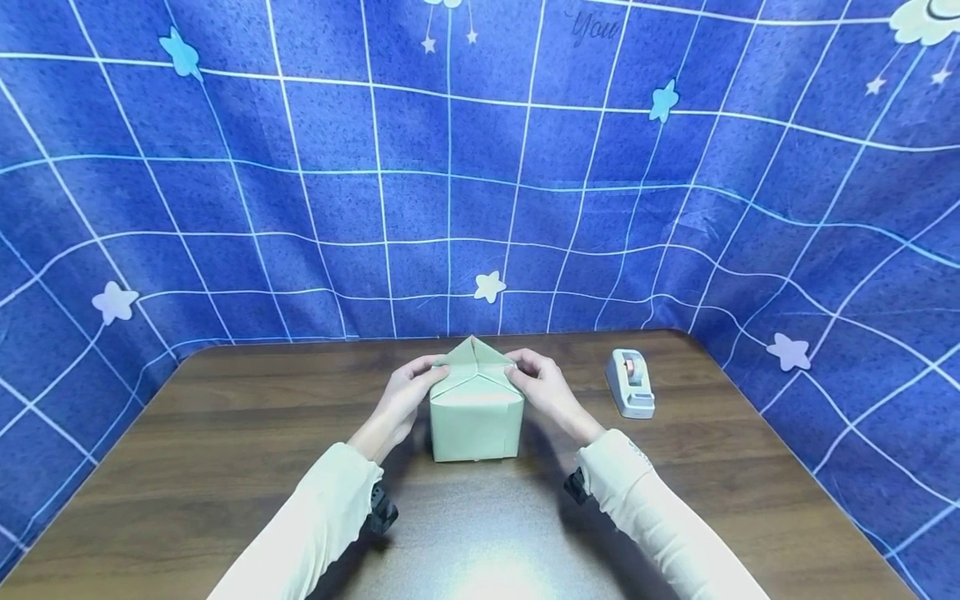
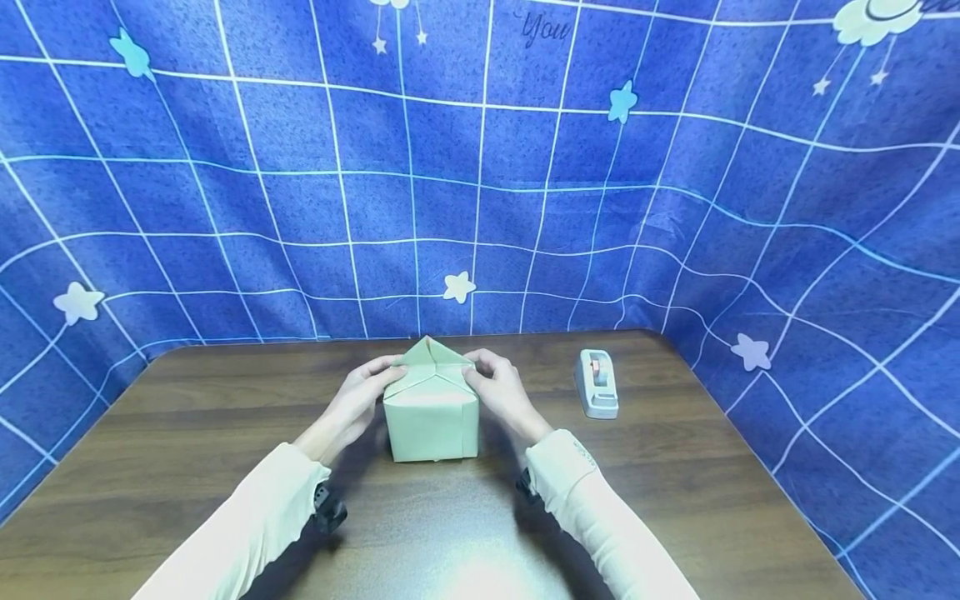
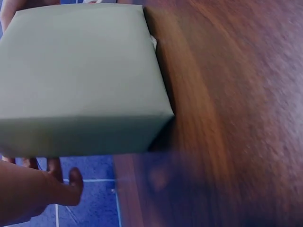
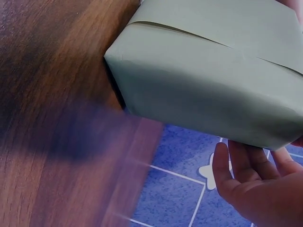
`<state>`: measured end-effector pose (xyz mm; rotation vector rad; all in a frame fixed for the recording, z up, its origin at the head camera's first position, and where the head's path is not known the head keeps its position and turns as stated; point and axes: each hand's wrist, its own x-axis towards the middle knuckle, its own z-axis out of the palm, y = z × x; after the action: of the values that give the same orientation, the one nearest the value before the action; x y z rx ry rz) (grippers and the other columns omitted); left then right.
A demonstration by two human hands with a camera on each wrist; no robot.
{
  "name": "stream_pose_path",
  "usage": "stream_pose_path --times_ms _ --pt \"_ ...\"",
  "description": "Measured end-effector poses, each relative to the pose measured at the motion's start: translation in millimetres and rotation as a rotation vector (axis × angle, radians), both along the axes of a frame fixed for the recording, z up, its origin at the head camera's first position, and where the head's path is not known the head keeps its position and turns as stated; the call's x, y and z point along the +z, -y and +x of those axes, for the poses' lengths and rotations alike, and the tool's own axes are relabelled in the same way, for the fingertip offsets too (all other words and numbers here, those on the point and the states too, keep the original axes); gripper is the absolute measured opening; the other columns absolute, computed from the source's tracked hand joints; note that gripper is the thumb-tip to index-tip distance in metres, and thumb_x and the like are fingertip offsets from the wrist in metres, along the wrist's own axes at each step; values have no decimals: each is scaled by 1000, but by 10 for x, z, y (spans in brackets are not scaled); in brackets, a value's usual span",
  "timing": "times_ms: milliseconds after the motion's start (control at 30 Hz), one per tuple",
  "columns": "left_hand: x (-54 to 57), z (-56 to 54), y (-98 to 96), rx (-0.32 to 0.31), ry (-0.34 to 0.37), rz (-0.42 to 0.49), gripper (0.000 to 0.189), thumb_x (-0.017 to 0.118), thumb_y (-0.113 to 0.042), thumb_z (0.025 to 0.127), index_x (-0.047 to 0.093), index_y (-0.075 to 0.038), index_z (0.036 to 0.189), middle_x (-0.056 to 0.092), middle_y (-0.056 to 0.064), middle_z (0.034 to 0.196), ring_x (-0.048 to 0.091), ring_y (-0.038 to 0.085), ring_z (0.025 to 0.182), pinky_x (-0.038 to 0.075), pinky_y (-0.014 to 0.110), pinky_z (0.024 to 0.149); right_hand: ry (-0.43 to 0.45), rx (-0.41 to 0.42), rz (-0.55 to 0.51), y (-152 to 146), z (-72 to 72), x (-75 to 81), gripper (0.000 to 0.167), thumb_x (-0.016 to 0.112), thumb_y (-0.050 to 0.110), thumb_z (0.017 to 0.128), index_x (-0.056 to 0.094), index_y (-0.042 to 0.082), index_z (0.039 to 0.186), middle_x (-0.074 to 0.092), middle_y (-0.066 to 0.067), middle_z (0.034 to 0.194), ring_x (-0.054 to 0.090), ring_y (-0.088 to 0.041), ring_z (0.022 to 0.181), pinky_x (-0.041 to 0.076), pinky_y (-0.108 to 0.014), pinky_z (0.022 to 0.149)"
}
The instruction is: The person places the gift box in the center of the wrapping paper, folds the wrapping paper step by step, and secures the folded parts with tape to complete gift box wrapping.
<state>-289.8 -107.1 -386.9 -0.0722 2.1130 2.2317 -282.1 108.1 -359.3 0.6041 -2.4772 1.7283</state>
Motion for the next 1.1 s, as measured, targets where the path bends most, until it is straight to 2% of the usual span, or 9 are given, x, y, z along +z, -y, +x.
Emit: stream_pose_path --times_ms 67,133,267,333,500,700,867,1100 --pt "3 5 29 12 -28 14 32 61 -15 84 59 -7 115 64 -11 86 56 5 80 42 26 79 -16 3 -9 -11 -40 -56 24 51 6 90 58 -7 109 65 -22 93 58 -12 78 47 -24 72" --pt "12 13 51 31 -60 -13 30 60 -14 84 61 -7 114 65 -9 89 55 6 82 42 27 83 -28 4 -17 -24 -89 -121 24 51 8 90 59 -3 110 66 -19 94 58 -11 78 47 -25 73" --pt "41 39 73 61 -120 -127 28 60 -14 85 63 -9 112 65 -2 99 54 8 90 39 29 88 -22 -8 -35 -25 -119 -159 24 52 7 90 61 1 111 66 -19 96 58 -10 80 47 -25 75" --pt "52 51 75 63 -138 -162 28 60 -13 85 63 -10 112 65 2 103 54 8 91 40 27 85 -22 3 -52 -26 -129 -165 24 50 6 90 60 0 112 66 -21 98 59 -11 81 47 -24 75" --pt "63 67 76 48 -153 -151 29 60 -10 84 64 -10 113 65 5 107 56 9 93 42 25 83 -31 41 -99 -33 -147 -169 26 48 1 90 59 -2 114 64 -23 107 63 -20 92 48 -26 81" --pt "53 83 77 25 -182 -148 27 59 -10 85 65 -11 111 67 0 105 57 7 93 44 24 84 -37 60 -140 -30 -157 -171 26 49 -3 89 60 -4 113 64 -23 108 61 -33 100 49 -31 86" --pt "31 90 82 19 -247 -177 22 57 -7 85 68 -9 105 67 -1 101 56 6 88 44 22 78 -70 31 -119 -33 -153 -172 24 50 -4 87 64 -3 106 66 -20 106 61 -28 98 48 -22 81" --pt "-24 81 101 -2 -350 -255 20 54 -6 87 70 -7 99 68 8 103 54 5 79 44 19 69 -75 1 -87 -35 -136 -177 22 50 -3 86 68 0 99 68 -15 104 61 -18 95 48 -21 78"
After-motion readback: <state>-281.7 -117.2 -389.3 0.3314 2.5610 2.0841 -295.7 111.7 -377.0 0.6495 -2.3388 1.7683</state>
